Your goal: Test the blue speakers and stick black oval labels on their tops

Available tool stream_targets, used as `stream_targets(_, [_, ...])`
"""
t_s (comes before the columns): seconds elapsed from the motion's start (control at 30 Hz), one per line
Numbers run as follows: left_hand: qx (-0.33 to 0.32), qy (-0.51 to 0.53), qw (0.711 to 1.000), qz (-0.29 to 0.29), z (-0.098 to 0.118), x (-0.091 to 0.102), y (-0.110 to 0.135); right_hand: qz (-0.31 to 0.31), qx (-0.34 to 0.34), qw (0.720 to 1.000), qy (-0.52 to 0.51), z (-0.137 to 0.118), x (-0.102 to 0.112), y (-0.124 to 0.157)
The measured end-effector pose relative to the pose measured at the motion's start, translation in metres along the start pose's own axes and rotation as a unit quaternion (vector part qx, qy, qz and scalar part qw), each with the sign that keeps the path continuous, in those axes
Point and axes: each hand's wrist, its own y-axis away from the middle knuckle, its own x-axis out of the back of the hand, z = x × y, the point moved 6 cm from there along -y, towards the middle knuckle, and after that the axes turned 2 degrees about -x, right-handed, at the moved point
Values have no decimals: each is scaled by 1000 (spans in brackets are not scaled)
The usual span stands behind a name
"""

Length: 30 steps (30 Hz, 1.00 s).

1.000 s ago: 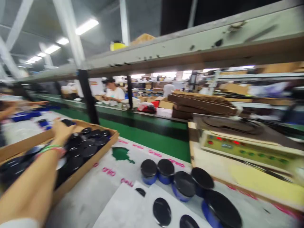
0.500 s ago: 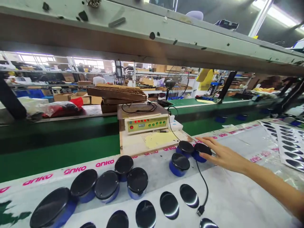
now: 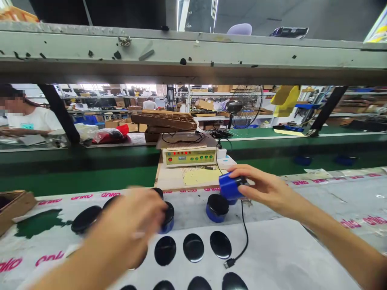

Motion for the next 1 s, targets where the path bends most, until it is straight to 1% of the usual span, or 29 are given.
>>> stream_targets(0.03, [-63,-32,995,-75,19,-41,12,-25,29,999,-5,-9,-9,-6])
stream_targets(0.07, [-117,-57,988,-83,38,-76,24,-50,53,997,-7,-17,-19,-12])
stream_targets(0.1, [-144,-90,978,-120,51,-113,35,-72,73,995,-7,-26,-29,-17])
stream_targets(0.13, [-141,-119,972,-144,60,-145,43,-90,90,992,-5,-33,-38,-22])
stream_targets(0.17, [-106,-124,972,-167,64,-172,48,-108,106,988,-3,-40,-48,-26])
stream_targets(0.2, [-69,-116,970,-200,67,-194,50,-125,124,984,1,-46,-58,-28])
stream_targets(0.23, [-35,-96,968,-228,70,-212,50,-142,141,980,8,-51,-68,-30])
stream_targets(0.3, [6,-30,960,-278,79,-234,46,-174,172,969,27,-56,-87,-32])
stream_targets(0.37, [9,31,953,-301,91,-246,38,-205,190,958,56,-53,-106,-33])
stream_targets(0.47, [-1,76,952,-297,107,-255,26,-240,194,945,107,-42,-126,-40])
stream_targets(0.57, [4,87,951,-297,117,-263,18,-250,177,939,156,-32,-133,-53])
stream_targets(0.63, [4,89,949,-304,122,-264,13,-249,155,937,191,-26,-135,-61])
stream_targets(0.77, [-19,65,950,-306,123,-254,6,-243,106,931,250,-13,-139,-65])
stream_targets(0.87, [-37,21,957,-288,115,-240,5,-265,110,925,248,-11,-141,-60])
stream_targets(0.93, [-54,-22,964,-258,108,-226,1,-270,119,925,239,-9,-130,-58])
stream_targets(1.0, [-50,-89,969,-223,95,-209,-8,-252,110,930,244,1,-106,-56])
